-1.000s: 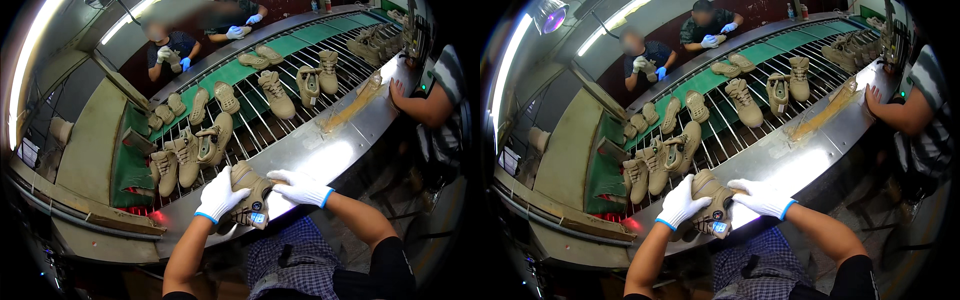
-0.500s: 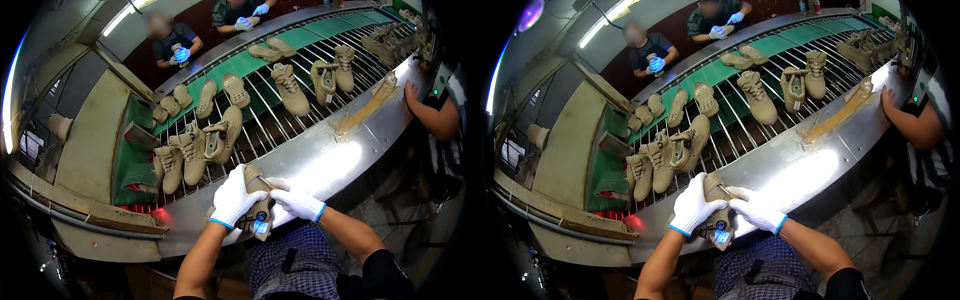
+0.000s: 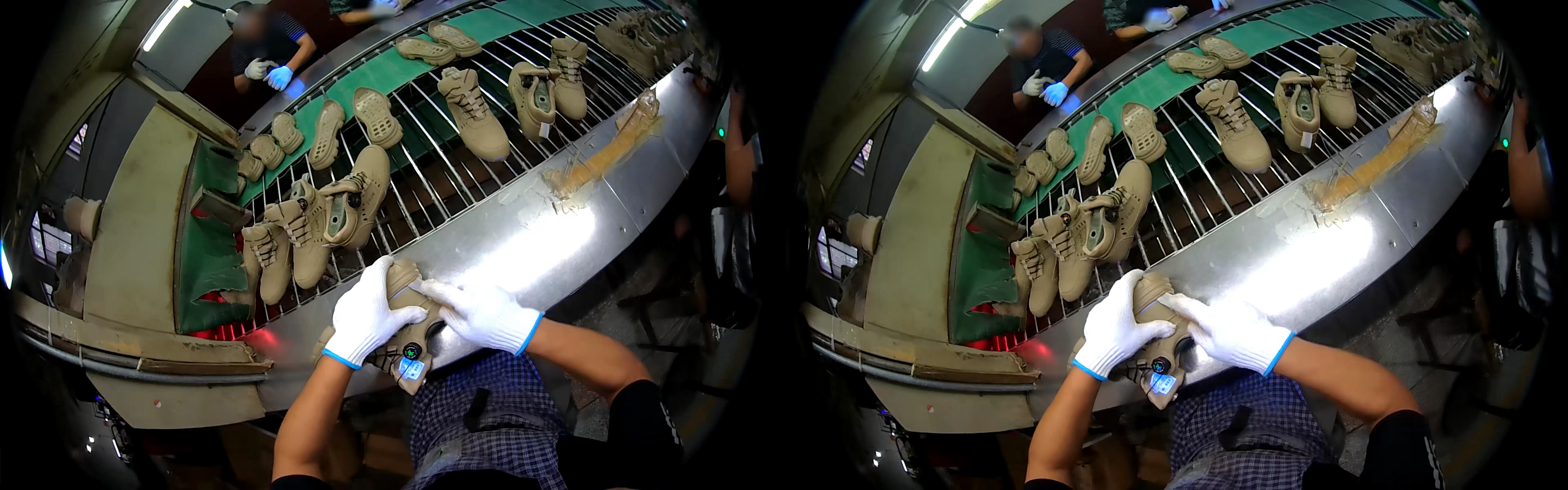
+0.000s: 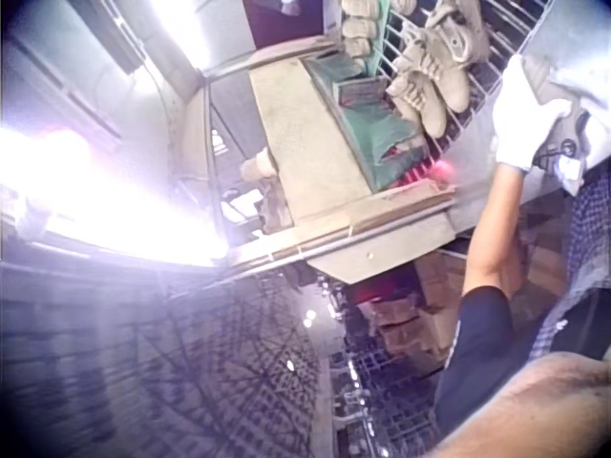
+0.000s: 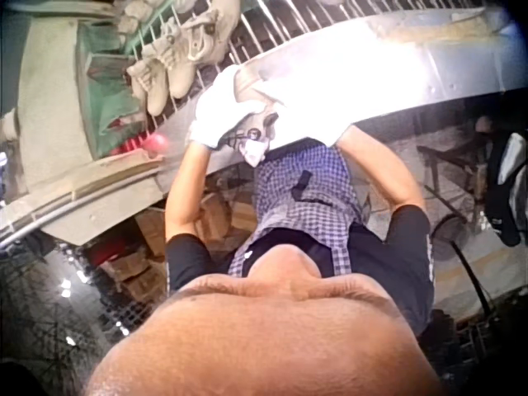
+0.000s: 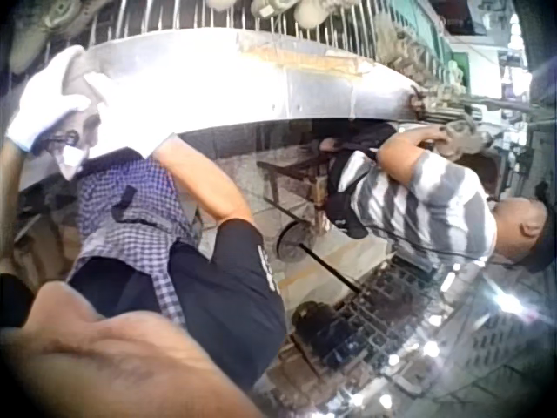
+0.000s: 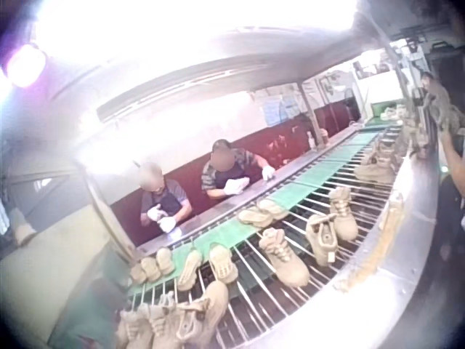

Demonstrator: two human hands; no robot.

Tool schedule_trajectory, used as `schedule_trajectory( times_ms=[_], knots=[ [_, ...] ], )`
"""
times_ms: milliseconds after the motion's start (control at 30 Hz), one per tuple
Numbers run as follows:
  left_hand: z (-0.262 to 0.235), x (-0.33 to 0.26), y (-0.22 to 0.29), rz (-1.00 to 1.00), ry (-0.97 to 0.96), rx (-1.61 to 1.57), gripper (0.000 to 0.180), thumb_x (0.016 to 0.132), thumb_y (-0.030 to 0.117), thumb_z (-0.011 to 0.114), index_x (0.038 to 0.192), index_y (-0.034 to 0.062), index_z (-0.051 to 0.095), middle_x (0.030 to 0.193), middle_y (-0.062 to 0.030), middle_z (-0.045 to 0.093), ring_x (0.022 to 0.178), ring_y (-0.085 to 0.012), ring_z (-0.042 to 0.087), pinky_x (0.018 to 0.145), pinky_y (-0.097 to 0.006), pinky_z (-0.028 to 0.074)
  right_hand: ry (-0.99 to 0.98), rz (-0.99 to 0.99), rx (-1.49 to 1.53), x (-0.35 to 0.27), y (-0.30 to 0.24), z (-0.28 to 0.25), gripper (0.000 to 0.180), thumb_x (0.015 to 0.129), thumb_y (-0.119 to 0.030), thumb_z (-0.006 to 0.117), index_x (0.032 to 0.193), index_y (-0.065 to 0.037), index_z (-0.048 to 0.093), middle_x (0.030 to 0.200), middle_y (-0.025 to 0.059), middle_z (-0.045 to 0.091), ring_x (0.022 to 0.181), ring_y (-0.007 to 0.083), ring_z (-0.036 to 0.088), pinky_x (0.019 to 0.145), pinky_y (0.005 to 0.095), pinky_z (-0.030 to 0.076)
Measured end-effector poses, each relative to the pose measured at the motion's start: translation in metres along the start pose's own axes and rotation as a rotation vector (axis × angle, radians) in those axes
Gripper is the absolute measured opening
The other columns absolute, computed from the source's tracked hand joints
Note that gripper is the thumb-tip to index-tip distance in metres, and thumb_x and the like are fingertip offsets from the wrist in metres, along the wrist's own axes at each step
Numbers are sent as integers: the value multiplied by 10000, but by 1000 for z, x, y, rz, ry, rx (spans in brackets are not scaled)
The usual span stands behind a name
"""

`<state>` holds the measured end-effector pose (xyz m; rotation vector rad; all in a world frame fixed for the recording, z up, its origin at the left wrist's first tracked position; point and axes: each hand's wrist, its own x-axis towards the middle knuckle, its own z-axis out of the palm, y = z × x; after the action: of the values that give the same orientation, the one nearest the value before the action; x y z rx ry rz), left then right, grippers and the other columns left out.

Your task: The person picks up boots from a conveyor belt, uses a small knife to trim material from the soles, and rubs the edges with their fingers.

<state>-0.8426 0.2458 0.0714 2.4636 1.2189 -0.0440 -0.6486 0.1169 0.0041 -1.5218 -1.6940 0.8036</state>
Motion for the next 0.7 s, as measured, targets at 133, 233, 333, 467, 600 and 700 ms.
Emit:
schedule_trajectory(
  times_ms=[133,233,333,467,600,700],
  knots=[
    [-9,-3,-4,-18,36,37,1072,725,528,923,1564,71,438,1428,-212,660,1200,-395,721,998,-467,589,49,125,491,10,3,24,547,1031,-129,627,1571,-76,556,1193,220,752,918,284,771,799,438,620],
    [-10,0,-9,-21,24,6,1100,694,526,946,1572,93,445,1439,-221,659,1214,-404,715,1015,-467,585,-5,244,676,8,-5,34,563,1035,-126,626,1588,-69,540,1183,161,764,902,205,759,771,391,615],
    [-7,2,-16,4,-25,2,1098,696,522,943,1575,98,441,1457,-213,647,1213,-400,716,1010,-467,588,-142,65,-115,11,-10,3,578,1040,-134,625,1603,-52,520,1253,146,757,991,160,751,828,341,611],
    [-13,3,-15,-33,-31,19,1082,729,525,916,1584,86,418,1465,-188,633,1225,-378,711,1003,-457,589,-260,244,39,35,-37,-11,575,1032,-118,609,1598,-73,518,1389,251,692,1163,220,737,988,349,586],
    [-12,-7,-23,1,-42,37,1080,742,518,912,1590,75,411,1492,-183,604,1288,-373,674,1021,-454,580,-55,246,712,16,-12,43,569,1014,-88,597,1577,-151,544,1333,297,695,1085,315,764,933,392,614],
    [-7,-2,-26,60,-13,43,1069,756,516,901,1588,57,411,1451,-179,614,1267,-378,679,1020,-457,582,-170,-3,-247,27,-26,4,514,1018,-148,606,1530,-168,555,1050,212,776,881,363,775,789,457,630]
  ],
)
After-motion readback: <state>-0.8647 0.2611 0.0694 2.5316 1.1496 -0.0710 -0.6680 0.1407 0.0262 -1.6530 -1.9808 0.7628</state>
